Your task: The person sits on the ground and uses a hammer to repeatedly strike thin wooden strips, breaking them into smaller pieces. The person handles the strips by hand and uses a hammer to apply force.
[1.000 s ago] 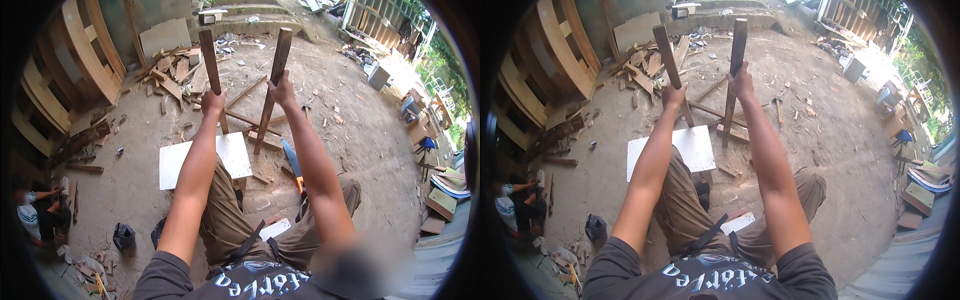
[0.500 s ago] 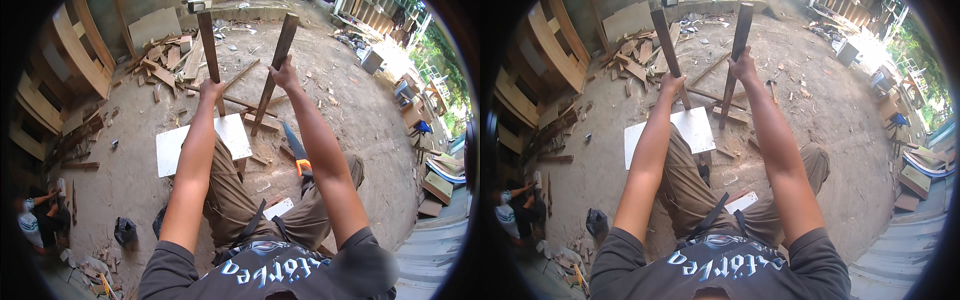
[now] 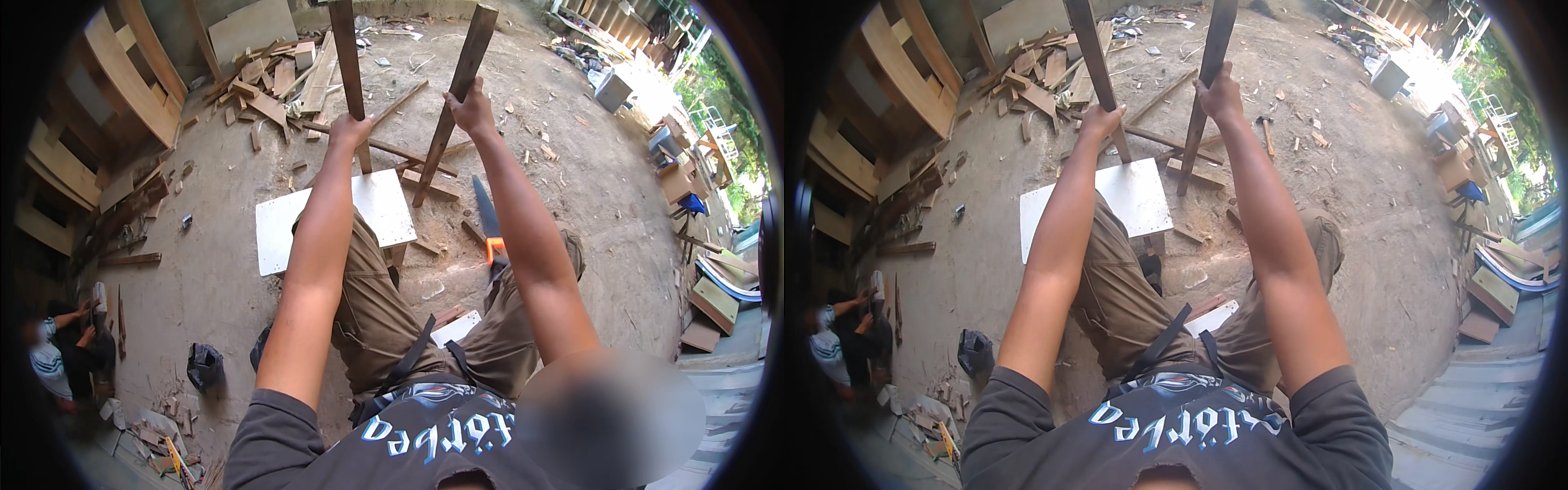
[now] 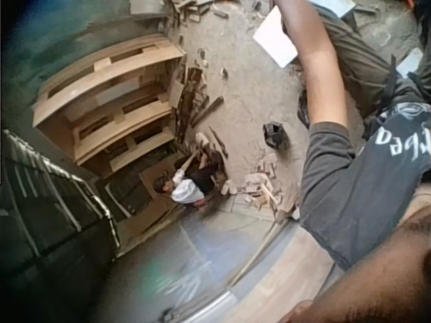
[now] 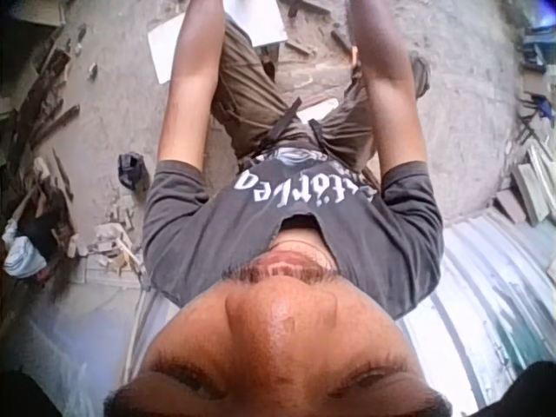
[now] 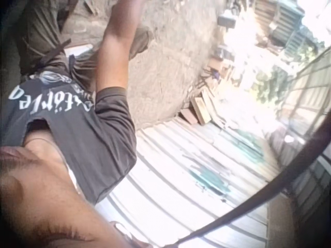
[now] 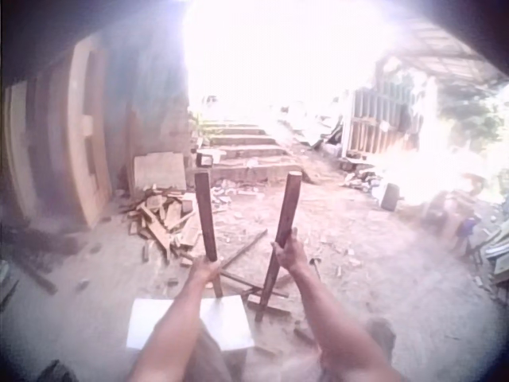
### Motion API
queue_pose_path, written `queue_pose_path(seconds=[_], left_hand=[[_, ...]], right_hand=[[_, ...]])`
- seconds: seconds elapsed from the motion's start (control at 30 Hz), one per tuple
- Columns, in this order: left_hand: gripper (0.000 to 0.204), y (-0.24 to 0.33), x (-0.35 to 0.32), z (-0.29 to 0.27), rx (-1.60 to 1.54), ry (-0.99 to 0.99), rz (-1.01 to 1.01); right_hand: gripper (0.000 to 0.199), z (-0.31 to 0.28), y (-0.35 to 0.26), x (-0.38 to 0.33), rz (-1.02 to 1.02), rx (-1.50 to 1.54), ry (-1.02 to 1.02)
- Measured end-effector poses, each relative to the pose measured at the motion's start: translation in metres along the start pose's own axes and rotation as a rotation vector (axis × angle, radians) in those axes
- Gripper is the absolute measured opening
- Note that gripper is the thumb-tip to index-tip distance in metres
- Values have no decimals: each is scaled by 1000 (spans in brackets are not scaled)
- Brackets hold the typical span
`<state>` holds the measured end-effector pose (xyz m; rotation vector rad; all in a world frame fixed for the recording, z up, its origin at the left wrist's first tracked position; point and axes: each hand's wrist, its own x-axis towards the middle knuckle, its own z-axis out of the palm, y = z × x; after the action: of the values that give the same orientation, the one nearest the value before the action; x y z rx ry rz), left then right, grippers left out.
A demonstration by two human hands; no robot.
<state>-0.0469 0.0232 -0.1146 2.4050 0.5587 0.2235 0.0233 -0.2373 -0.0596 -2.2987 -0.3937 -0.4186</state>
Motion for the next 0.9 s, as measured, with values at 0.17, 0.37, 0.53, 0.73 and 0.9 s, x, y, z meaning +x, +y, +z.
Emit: queue_pose_path(seconds=[0.17, 0.37, 0.53, 0.73, 0.9], left_hand=[[62, -5, 4, -4, -53, -22, -108], [63, 2, 8, 1, -52, -47, -81], [64, -6, 1, 2, -38, -11, -25], [65, -5, 7, 2, -77, -58, -45], [71, -4, 9, 13, -68, -16, 29]], right_hand=[[69, 4, -11, -10, 3, -38, -15], [73, 4, 7, -5, -66, 2, 18], [75, 5, 0, -9, -24, -13, -22], [76, 6, 3, 4, -32, -52, -28], [73, 17, 11, 23, -70, -44, -23]])
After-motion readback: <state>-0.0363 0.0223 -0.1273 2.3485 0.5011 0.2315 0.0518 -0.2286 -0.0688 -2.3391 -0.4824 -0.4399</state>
